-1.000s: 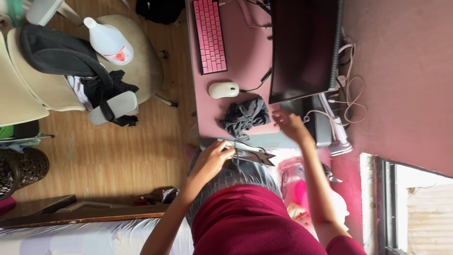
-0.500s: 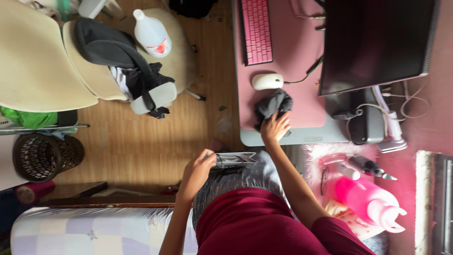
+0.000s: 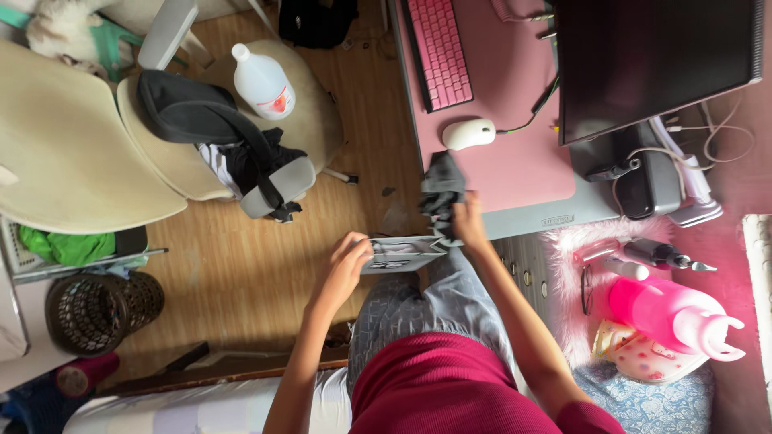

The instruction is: The person organizes cables behind a monitor, then wipes the desk surface, keyboard, and monitor screen with a cloth. They handle a computer mouse, keyboard, and monitor while cleaning.

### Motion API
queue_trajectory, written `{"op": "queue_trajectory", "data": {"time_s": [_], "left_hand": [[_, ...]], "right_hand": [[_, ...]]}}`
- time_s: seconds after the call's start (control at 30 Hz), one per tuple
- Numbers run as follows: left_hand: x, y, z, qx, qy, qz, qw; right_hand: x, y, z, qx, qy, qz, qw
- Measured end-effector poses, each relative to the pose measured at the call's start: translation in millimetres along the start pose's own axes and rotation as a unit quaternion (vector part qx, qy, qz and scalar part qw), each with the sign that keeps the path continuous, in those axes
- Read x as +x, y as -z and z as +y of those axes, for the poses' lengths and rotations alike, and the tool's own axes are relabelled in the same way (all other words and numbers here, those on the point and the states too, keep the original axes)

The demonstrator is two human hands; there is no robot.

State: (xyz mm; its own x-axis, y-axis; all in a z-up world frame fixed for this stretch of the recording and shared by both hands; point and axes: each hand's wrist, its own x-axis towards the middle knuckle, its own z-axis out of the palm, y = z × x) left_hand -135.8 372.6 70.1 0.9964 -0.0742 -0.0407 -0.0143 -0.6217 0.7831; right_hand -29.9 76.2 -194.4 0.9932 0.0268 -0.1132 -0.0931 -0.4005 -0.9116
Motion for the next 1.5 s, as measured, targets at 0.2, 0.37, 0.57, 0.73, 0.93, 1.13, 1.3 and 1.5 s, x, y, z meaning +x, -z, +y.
{"op": "queue_trajectory", "data": {"time_s": [0.2, 0.37, 0.57, 0.73, 0.93, 1.13, 1.3, 1.5], "left_hand": [[86.1, -109.2, -62.4, -0.182, -0.071, -0.019, 0.981], [161.8, -247.4, -83.9, -0.295, 0.063, 0.013, 0.953], [188.0, -345.5, -67.3, -0.24, 0.136, 0.02, 0.961], [175.4, -342.2, -50.1, -0.009, 0.122, -0.053, 0.991], [253.3, -310.1, -79.4, 0.264, -0.015, 0.072, 0.962], [316.5, -320.4, -115.0, 0.325, -0.06, -0.002, 0.944], [323.3, -313.8, -109.9, 0.336, -0.085, -0.029, 0.938], [345.6, -259.4, -56.9, 0.204, -0.087, -0.011, 0.975]], "right_hand": [[-2.4, 163.2, -20.2, 0.013, 0.074, 0.106, 0.991], [-7.6, 229.7, -42.0, 0.378, -0.156, 0.146, 0.901], [9.8, 237.1, -29.3, 0.347, -0.202, 0.116, 0.908], [14.0, 216.2, -11.2, 0.253, -0.202, 0.053, 0.945], [5.9, 187.3, 23.0, 0.262, -0.305, 0.053, 0.914], [-10.2, 149.3, 53.1, 0.111, -0.241, 0.033, 0.964], [-26.3, 120.8, 53.5, 0.096, -0.258, 0.015, 0.961], [-27.7, 84.7, 29.1, 0.043, -0.091, -0.044, 0.994]]}}
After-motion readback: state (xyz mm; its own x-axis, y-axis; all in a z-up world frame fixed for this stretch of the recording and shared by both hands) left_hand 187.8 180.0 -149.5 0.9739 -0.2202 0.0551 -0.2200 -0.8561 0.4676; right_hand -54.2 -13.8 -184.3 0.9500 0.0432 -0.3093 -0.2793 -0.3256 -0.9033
